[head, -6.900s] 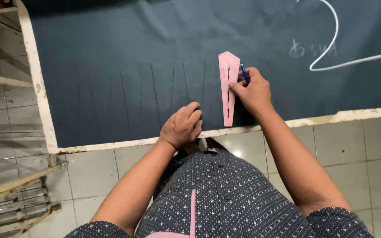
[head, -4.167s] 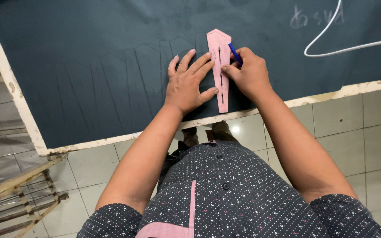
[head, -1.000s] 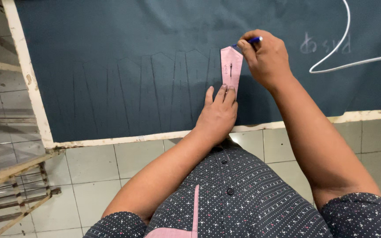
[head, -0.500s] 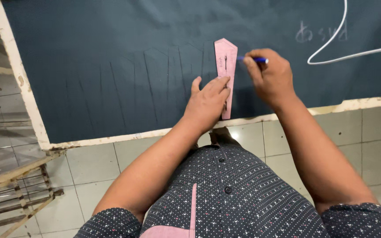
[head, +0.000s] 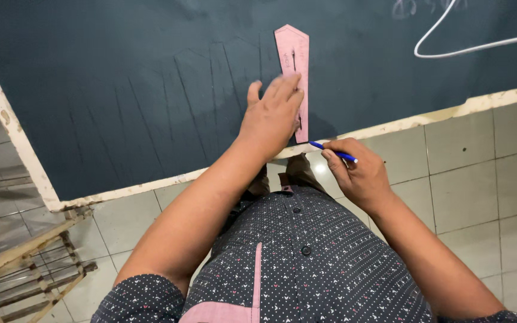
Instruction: The person holds a pink paper pattern template on dark fabric and traces along its edges and inner slots with a pen, repositioning the template along pre-drawn chalk lines to mark additional pattern outlines on the fabric.
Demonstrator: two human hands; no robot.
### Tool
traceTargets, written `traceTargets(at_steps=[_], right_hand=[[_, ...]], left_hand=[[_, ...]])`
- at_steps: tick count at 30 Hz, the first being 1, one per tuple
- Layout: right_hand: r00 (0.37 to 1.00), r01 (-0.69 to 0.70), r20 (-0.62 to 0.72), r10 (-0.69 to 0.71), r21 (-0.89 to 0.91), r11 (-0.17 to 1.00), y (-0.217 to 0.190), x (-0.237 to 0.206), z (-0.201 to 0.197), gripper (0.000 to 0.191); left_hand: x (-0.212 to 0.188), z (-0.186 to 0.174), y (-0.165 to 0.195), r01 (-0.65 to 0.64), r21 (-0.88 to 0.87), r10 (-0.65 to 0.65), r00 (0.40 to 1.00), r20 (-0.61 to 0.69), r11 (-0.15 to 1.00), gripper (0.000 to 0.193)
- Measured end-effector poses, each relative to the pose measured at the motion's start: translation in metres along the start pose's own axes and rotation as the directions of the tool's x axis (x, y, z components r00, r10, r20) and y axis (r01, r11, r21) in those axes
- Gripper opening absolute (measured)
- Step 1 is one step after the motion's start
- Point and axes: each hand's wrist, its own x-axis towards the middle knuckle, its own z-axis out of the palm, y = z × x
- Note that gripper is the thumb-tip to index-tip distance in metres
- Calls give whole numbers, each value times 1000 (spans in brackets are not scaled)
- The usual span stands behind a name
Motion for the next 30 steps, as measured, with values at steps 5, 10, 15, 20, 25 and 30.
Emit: traceTargets(at_steps=[5,10,15,20,25,30], right_hand=[[1000,20,-24,-20,6,1000,-1,-5,4,13],[989,147,-7,-147,16,989,-8,-4,6,13],[993,110,-41,-110,3,994,-13,-1,4,11],[996,79,-38,-79,1,997,-14,2,-1,11],[994,93,-52,-94,-28,995,-13,2,-2,10],[990,128,-49,-131,-57,990,-13,1,-3,11]], left_hand=[[4,-3,-7,7,-31,-6,1000,17,999,60],[9,-12,-7,54,-71,-49,997,66,996,77],[11,-22,-5,65,-63,-59,994,92,996,81],[12,-28,-1,74,-58,-65,989,136,996,92],[14,-29,0,66,-56,-59,991,119,996,93],[13,-29,1,64,-74,-56,993,103,995,93]])
